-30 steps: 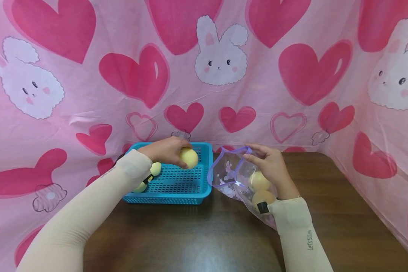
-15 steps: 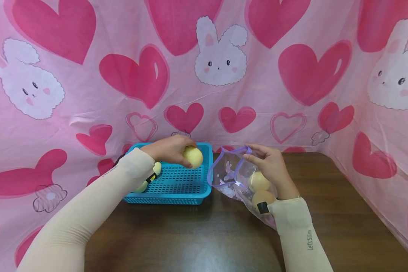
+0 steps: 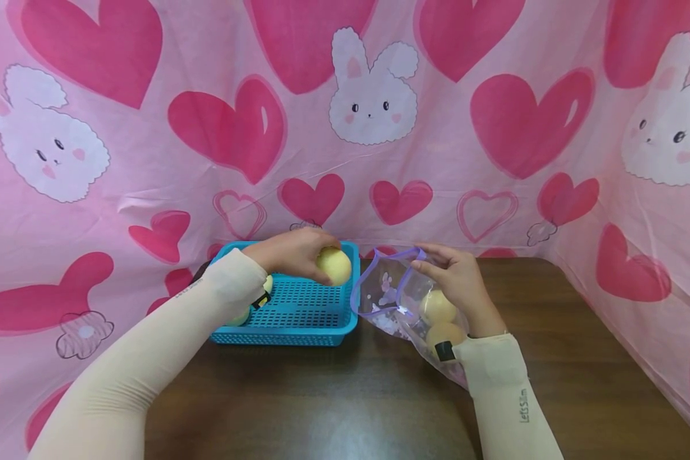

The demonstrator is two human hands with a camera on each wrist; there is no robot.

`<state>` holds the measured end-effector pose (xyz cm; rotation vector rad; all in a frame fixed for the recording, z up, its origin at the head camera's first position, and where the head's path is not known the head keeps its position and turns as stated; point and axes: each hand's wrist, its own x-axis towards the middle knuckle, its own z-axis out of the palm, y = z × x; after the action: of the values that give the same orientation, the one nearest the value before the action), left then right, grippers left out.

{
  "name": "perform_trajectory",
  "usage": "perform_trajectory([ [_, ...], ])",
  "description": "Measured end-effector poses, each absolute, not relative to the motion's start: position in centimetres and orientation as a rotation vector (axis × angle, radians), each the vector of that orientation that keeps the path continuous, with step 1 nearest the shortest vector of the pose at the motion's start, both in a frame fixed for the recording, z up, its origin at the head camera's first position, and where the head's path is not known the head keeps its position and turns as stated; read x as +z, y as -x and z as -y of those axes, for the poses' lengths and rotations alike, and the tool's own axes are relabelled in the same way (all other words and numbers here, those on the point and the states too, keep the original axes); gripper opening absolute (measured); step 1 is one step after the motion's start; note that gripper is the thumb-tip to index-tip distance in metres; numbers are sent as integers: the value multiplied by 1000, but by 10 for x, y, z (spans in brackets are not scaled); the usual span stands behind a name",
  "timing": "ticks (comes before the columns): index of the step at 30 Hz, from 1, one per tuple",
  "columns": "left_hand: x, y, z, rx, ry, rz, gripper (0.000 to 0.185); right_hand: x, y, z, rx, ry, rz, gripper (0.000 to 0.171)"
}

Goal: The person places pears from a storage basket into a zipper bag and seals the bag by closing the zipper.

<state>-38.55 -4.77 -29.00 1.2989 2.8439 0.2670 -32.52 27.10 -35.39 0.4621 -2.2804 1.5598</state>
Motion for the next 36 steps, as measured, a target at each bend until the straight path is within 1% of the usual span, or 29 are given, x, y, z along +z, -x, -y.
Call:
perform_trajectory([
  [11,-291,376,31,245,-1428,-2792,70,-356,327,-273,1540,-490,2268,43],
  [36,-298,369,1,266,-1501,-2709,67,-353,326,-273,1578,-477,2276,45],
])
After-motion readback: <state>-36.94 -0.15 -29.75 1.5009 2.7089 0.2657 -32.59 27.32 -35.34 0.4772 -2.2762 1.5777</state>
